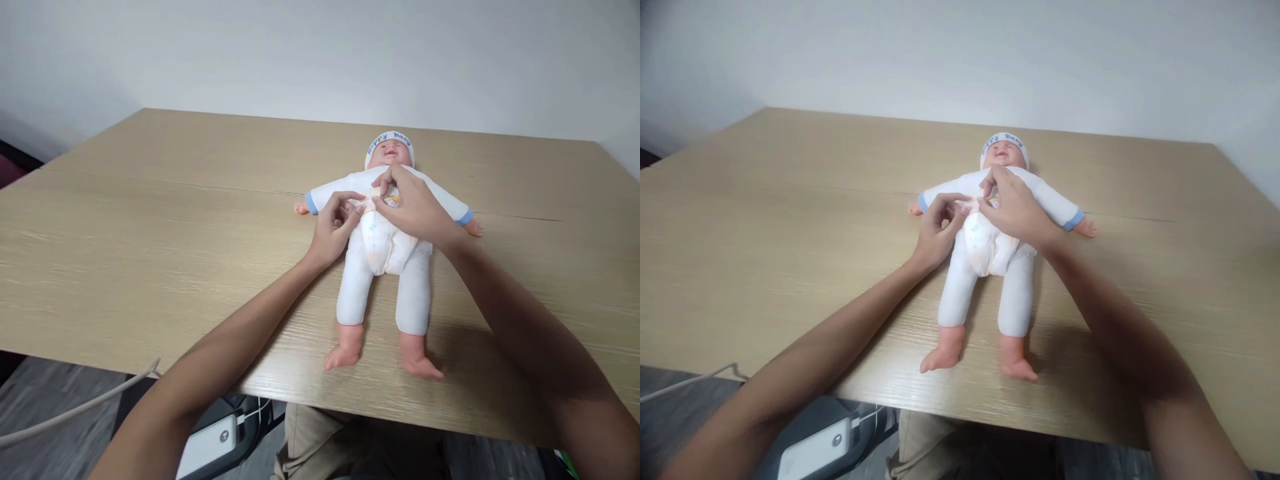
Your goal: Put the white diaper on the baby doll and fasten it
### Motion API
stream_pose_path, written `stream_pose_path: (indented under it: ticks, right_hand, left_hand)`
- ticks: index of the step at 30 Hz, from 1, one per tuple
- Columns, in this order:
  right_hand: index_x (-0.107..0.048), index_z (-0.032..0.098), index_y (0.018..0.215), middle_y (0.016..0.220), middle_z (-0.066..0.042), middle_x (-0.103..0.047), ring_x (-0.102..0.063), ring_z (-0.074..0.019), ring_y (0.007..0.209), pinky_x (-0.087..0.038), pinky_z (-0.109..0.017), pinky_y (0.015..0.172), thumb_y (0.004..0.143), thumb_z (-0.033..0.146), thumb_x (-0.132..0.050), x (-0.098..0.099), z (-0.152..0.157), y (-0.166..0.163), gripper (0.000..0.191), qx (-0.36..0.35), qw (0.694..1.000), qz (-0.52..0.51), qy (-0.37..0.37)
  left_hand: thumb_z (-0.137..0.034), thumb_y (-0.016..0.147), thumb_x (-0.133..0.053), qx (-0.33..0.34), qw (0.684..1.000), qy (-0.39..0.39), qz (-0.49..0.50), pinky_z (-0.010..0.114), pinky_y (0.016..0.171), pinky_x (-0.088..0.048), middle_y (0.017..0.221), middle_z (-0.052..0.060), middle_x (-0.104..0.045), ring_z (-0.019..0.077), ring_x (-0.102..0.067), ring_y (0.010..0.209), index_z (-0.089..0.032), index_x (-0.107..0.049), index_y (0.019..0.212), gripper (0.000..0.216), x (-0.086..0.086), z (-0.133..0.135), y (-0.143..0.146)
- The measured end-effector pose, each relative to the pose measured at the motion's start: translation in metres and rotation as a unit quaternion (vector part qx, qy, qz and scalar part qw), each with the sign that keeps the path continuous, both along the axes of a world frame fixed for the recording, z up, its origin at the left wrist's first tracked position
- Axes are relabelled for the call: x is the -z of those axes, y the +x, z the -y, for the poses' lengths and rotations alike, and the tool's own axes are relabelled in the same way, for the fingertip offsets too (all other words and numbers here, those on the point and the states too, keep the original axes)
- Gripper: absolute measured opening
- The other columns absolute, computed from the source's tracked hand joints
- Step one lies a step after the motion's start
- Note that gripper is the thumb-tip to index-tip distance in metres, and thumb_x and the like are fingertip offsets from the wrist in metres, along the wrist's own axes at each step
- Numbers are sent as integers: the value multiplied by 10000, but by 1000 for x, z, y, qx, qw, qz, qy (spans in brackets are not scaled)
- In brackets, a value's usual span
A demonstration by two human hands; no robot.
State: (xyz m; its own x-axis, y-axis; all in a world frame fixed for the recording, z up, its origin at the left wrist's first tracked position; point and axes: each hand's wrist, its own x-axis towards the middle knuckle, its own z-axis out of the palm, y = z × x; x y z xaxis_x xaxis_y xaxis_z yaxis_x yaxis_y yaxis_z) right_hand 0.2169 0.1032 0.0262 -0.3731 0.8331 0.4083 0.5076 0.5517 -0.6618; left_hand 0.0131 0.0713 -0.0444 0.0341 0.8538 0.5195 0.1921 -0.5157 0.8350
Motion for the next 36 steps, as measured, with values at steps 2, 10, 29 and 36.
stream_pose_path:
  ticks: [2, 10, 29, 36]
  right_hand:
    - [-517, 270, 939, 1128, -52, -759, -703, -269, 1126, -531, -431, 1028, 886, 144, -690, 1, -1, 3, 221, -6, 1000, -15, -7]
    - [-642, 255, 1135, 1280, -80, -769, -708, -268, 1269, -539, -458, 1161, 941, 250, -688, 3, -3, 11, 199, -33, 997, -55, -39]
    - [-725, 291, 1513, 1593, -62, -728, -622, -284, 1553, -302, -642, 1413, 1146, 366, -498, 21, 24, 49, 439, -129, 984, 55, 110]
    - [-816, 308, 1242, 1395, -74, -808, -672, -340, 1434, -488, -621, 1254, 1097, 385, -583, 0, 75, 40, 285, -107, 983, 85, 119]
  left_hand:
    - [-606, 1114, -664, -39, 996, 45, -62, 315, 692, -459, 822, -2, -585, 151, -500, 704, -249, -805, 1209, 395, 1, 2, -2]
    - [-522, 1210, -441, -90, 969, 154, -169, 440, 1084, -528, 1212, 112, -688, 246, -629, 1161, -238, -839, 1363, 513, 12, 1, -6]
    - [-618, 1204, -172, 0, 961, 96, -260, 551, 1290, -375, 1587, 205, -645, 335, -549, 1485, -158, -609, 1655, 779, 12, 17, -23]
    - [-580, 1192, -371, -40, 972, 112, -201, 531, 1189, -464, 1509, 170, -698, 333, -624, 1392, -241, -662, 1524, 557, -21, 66, -14]
